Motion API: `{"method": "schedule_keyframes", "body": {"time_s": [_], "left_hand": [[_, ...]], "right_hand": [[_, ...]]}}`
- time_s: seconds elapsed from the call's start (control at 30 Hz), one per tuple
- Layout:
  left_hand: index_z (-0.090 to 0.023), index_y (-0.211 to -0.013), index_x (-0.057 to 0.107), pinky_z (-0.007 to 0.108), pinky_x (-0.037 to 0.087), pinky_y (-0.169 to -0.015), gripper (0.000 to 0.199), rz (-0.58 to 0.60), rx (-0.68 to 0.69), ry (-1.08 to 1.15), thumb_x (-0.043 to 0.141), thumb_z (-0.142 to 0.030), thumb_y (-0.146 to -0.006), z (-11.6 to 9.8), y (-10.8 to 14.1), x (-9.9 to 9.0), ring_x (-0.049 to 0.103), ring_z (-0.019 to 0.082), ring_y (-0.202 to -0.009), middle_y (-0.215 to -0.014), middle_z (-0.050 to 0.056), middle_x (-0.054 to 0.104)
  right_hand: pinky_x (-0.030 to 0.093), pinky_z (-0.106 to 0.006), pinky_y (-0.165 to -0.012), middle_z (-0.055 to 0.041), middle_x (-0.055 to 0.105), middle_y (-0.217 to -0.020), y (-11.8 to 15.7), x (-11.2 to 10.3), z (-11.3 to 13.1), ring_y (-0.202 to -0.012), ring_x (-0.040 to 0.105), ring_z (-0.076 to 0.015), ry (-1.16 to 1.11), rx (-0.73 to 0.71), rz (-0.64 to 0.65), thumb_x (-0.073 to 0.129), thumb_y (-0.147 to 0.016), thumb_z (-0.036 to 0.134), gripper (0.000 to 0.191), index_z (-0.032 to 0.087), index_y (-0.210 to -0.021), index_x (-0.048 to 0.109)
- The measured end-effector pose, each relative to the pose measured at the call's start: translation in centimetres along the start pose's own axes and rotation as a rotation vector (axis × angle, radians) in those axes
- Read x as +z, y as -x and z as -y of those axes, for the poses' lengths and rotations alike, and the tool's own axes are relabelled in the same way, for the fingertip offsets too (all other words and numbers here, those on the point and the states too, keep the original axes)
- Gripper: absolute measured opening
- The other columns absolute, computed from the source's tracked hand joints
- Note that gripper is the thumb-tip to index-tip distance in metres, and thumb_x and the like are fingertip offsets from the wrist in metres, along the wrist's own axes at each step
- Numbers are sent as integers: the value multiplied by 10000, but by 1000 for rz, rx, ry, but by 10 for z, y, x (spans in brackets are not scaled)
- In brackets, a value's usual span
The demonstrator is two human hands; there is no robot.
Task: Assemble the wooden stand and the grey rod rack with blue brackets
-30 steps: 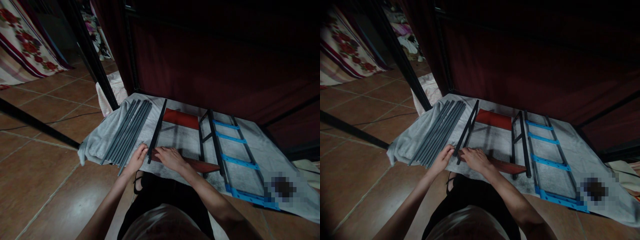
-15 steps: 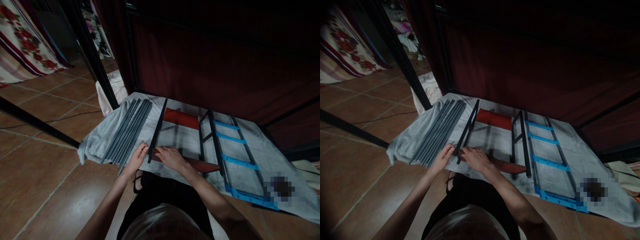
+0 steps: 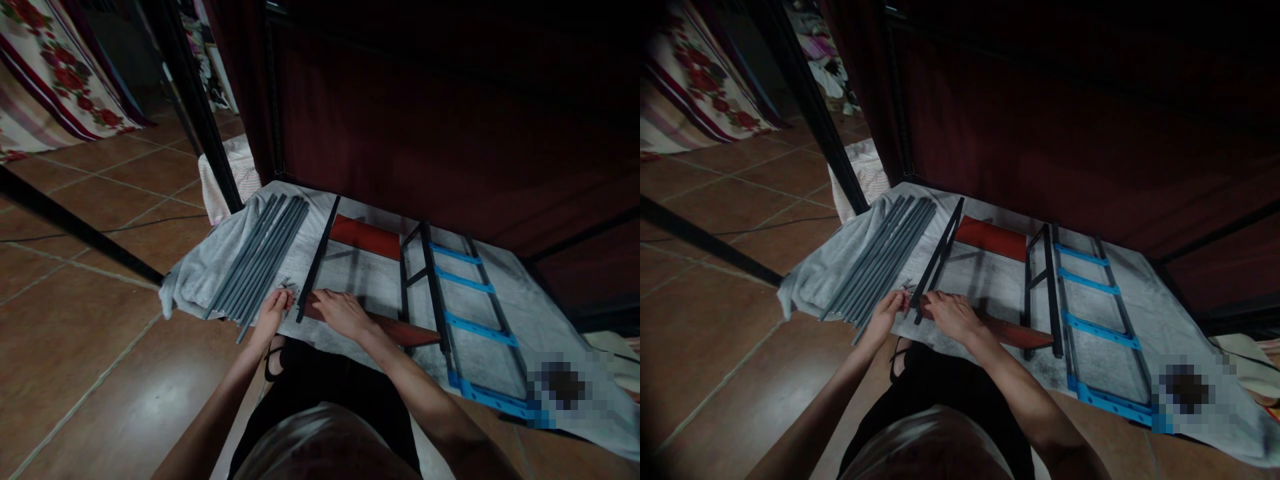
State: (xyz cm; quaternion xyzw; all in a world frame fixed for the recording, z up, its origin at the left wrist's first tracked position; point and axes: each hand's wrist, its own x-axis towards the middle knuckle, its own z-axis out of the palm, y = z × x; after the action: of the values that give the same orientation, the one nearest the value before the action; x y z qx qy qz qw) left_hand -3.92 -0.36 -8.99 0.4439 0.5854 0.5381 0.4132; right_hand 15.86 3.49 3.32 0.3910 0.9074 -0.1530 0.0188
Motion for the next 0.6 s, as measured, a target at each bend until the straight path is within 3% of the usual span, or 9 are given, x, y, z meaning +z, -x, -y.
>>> {"method": "schedule_keyframes", "body": {"time_s": [0.07,0.13,0.3,0.43,0.6], "left_hand": [[-166,-847,646,319,484,-713,235,-6,-33,-148,519,-359,-888,21,4,1,585,191,-713,-744,43,619],[-160,-839,664,336,492,-784,163,32,-20,-343,520,-234,-853,37,7,4,615,209,-799,-818,72,654],[-151,-946,679,328,479,-885,216,139,28,-737,490,-114,-850,44,5,11,631,221,-949,-991,122,666],[-157,-951,660,308,474,-863,204,168,-1,-815,484,-101,-864,40,0,13,641,214,-933,-979,115,670],[-158,-963,645,311,462,-827,209,159,-36,-802,467,-99,-871,39,0,14,650,221,-900,-965,121,681]], "right_hand": [[498,-339,-839,-69,706,-1166,0,1,0,-1015,688,-233,7,3,-6,369,-1042,313,277,228,-1217,567],[495,-328,-833,-67,708,-1162,1,0,1,-1010,690,-228,12,13,2,378,-1040,316,269,231,-1208,570],[493,-310,-820,-69,717,-1145,1,-2,3,-1004,695,-219,19,16,15,383,-1039,317,254,233,-1177,578],[506,-346,-833,-89,718,-1153,1,-1,4,-1018,699,-248,20,15,19,374,-1034,311,300,226,-1278,526],[509,-356,-874,-93,681,-1253,-4,-2,8,-1052,694,-250,-46,12,-1,437,-1010,300,571,254,-1539,226]]}}
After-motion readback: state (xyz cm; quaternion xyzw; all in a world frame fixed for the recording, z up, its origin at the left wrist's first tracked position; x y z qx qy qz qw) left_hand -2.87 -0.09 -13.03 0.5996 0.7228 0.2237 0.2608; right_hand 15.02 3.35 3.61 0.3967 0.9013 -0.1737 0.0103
